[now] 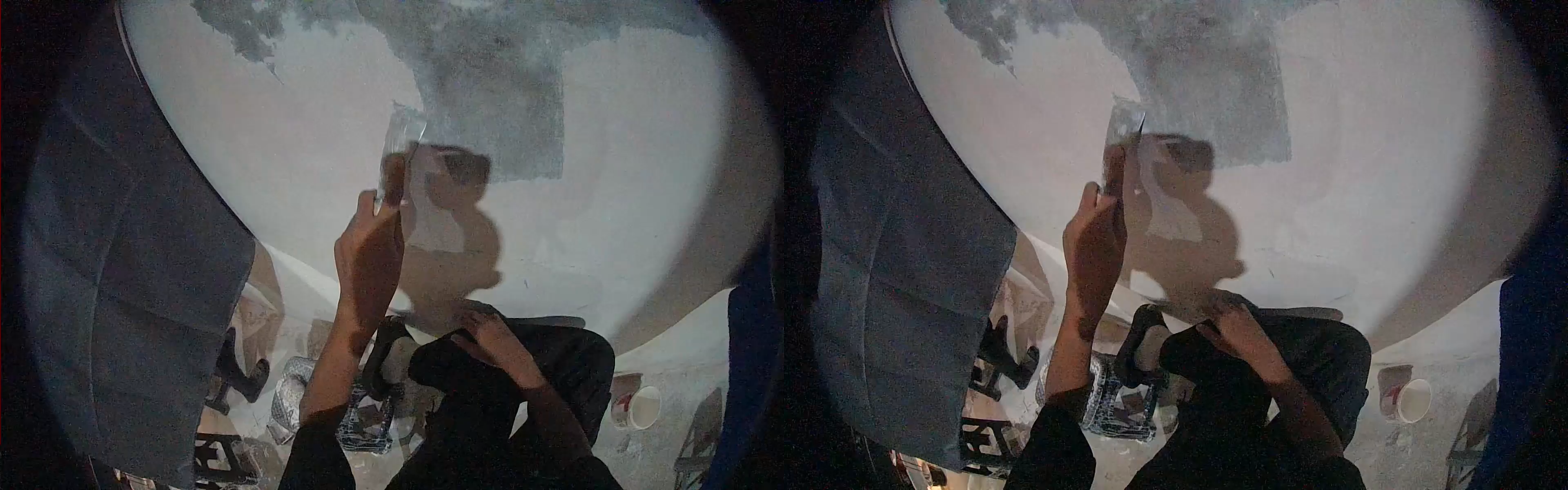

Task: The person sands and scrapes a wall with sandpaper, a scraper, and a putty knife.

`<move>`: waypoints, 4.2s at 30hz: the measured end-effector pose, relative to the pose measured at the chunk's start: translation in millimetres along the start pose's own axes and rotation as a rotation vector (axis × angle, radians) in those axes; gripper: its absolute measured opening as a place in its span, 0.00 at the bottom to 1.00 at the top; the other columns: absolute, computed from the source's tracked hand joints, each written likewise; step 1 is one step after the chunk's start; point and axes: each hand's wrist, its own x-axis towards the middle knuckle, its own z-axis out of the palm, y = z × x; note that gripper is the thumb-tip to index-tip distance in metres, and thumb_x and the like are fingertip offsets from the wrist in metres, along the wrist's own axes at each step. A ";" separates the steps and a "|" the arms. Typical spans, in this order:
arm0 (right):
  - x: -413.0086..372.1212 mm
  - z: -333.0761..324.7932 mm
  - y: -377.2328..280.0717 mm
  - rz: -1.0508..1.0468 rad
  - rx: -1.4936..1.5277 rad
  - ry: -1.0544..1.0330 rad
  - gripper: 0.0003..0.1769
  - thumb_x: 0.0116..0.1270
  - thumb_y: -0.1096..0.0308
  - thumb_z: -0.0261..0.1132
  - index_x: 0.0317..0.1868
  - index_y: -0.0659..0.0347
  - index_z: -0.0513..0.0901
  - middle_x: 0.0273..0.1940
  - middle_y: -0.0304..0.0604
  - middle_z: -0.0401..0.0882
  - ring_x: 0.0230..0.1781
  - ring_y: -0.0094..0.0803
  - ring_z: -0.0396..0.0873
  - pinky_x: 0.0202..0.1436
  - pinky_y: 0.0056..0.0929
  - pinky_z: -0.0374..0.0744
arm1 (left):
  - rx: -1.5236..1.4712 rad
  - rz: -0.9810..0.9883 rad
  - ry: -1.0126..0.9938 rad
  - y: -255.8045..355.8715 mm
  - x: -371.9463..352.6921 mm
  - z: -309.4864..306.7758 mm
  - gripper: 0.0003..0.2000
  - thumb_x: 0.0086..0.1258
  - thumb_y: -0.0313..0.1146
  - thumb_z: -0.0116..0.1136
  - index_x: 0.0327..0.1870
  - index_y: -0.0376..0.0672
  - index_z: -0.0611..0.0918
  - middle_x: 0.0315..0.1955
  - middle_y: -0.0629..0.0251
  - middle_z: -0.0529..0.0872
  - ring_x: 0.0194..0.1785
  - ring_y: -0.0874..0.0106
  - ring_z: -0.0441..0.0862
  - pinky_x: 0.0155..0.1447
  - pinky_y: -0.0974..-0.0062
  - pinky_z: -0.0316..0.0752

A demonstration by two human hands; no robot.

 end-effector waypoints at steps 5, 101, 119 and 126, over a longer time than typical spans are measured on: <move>1.2 4.4 6.9 -0.091 -0.019 0.143 0.22 0.67 0.55 0.53 0.52 0.63 0.72 0.55 0.54 0.69 0.59 0.48 0.65 0.61 0.45 0.65 | 0.122 -0.026 -0.081 7.8 11.1 -11.7 0.34 0.63 0.26 0.53 0.69 0.55 0.55 0.31 0.57 0.78 0.24 0.67 0.81 0.22 0.72 0.77; 95.0 -270.7 -168.0 -0.847 0.789 0.744 0.23 0.68 0.54 0.47 0.15 0.49 0.57 0.13 0.30 0.48 0.09 0.20 0.44 0.12 0.21 0.49 | -1.634 -0.095 -0.874 240.9 -285.4 99.5 0.08 0.66 0.35 0.54 0.41 0.41 0.75 0.35 0.62 0.77 0.39 0.68 0.75 0.45 0.72 0.69; 118.2 -262.2 -170.5 -1.018 0.649 0.520 0.21 0.70 0.60 0.40 0.16 0.48 0.58 0.11 0.31 0.51 0.08 0.19 0.45 0.11 0.21 0.52 | -1.503 -0.182 -0.227 216.4 -261.2 75.2 0.09 0.60 0.27 0.59 0.39 0.42 0.74 0.28 0.61 0.79 0.31 0.66 0.78 0.34 0.70 0.72; 108.5 -262.9 -174.5 -1.014 0.756 0.611 0.23 0.69 0.58 0.41 0.13 0.48 0.57 0.09 0.31 0.50 0.08 0.20 0.45 0.12 0.22 0.52 | -1.528 -0.173 -0.154 218.6 -256.7 74.9 0.08 0.60 0.26 0.59 0.38 0.42 0.74 0.29 0.61 0.79 0.32 0.66 0.78 0.35 0.71 0.73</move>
